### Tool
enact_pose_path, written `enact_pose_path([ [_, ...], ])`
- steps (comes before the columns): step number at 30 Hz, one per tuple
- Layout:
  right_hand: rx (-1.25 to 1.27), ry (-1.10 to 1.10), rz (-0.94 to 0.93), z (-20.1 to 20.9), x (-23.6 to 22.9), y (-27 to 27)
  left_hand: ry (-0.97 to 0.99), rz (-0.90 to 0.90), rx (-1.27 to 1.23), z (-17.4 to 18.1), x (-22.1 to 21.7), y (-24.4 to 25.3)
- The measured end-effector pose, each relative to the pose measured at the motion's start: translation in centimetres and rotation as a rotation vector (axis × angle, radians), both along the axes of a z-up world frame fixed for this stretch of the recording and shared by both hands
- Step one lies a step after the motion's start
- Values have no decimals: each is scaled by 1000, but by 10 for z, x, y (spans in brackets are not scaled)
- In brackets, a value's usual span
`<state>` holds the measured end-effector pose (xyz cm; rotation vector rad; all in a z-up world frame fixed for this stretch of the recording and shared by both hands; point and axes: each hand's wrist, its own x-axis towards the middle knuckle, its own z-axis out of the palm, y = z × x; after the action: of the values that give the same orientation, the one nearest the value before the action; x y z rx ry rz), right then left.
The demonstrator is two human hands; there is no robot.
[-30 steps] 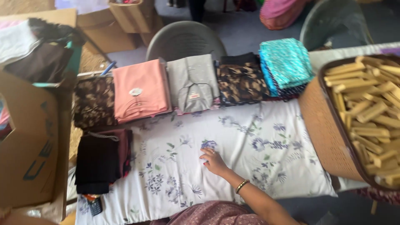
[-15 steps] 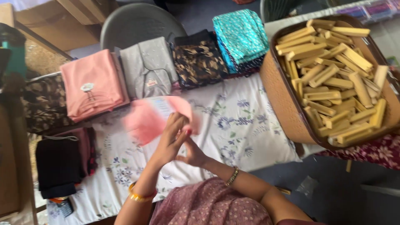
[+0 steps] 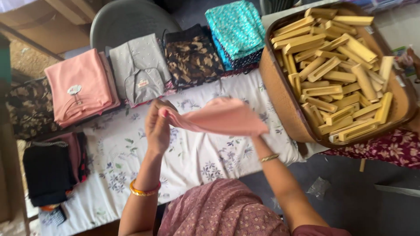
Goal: The person is folding various pieces of clothing including t-shirts and placing them on a table in a retail or storage setting.
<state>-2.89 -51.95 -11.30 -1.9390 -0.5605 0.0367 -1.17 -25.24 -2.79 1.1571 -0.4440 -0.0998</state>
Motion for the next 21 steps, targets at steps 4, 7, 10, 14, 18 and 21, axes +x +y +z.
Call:
enact_pose_path([
  [4, 734, 486, -276, -28, 10, -51, -52, 64, -96, 8, 9, 31],
  [7, 1093, 764, -440, -33, 20, -42, -8, 29, 73, -27, 5, 54],
  [10, 1029, 842, -483, -115, 29, -29, 227, -182, 407, -118, -1, 77],
  [14, 607, 819, -684, -221, 26, -14, 259, -464, 1458, -249, -33, 114],
  [18, 334, 481, -806, -248, 30, 6, 203, -654, 1705, -268, -44, 124],
  [21, 132, 138, -766, -214, 45, 37, 227, -521, 1641, -219, -36, 110],
])
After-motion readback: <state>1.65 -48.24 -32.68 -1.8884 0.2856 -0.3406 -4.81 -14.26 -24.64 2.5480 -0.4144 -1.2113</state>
